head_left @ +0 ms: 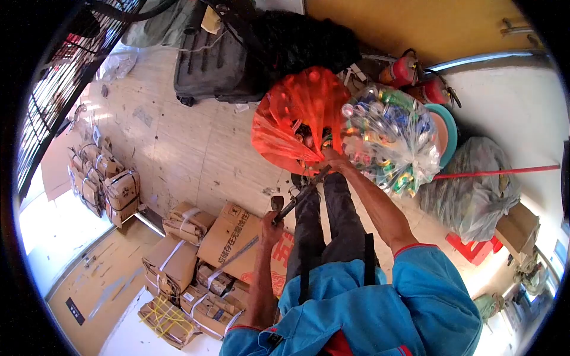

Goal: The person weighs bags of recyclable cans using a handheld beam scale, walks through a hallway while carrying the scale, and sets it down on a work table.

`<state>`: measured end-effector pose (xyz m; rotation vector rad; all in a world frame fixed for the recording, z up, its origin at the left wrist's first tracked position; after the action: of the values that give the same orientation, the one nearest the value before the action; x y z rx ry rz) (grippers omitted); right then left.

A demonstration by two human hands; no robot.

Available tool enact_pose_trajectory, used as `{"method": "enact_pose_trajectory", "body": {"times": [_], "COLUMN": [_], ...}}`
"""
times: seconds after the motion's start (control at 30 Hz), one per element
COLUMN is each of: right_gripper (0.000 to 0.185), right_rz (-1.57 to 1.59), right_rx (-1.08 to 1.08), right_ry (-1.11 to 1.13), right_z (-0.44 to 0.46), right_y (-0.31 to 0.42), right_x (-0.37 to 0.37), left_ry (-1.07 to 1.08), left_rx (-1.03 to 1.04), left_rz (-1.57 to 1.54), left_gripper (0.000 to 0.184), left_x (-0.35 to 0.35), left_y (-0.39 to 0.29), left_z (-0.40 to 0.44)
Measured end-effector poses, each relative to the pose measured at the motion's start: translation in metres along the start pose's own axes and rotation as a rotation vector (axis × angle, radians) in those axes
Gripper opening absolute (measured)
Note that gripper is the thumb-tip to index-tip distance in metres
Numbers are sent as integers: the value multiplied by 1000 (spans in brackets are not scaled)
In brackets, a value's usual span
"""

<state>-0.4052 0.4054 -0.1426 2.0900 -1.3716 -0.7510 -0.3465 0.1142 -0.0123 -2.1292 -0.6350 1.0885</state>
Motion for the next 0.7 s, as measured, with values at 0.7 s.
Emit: {"method": "enact_pose_trajectory", "body": {"times": [0.7], "right_gripper": [35], "right_rz": [-107], "right_rx": [71], "right_ry": [-159], "right_z": [1], "right_y": [-32], "right_x": [-25], "left_ry": [61], "left_rx": [-137], "left_rz": [109], "left_gripper": [22], "left_x": [2], "left_y": [-15], "left_z": [33]}}
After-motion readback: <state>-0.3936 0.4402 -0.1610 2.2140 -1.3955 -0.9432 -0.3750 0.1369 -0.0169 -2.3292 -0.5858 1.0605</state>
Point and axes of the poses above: each hand's wrist, its own z-axis towards the middle knuckle, its own x-axis out of the palm, y = z × x, the point moved 10 cm from there along z, towards the middle knuckle, and after that the axes turned 2 degrees about -z, right-handed, at the moved point
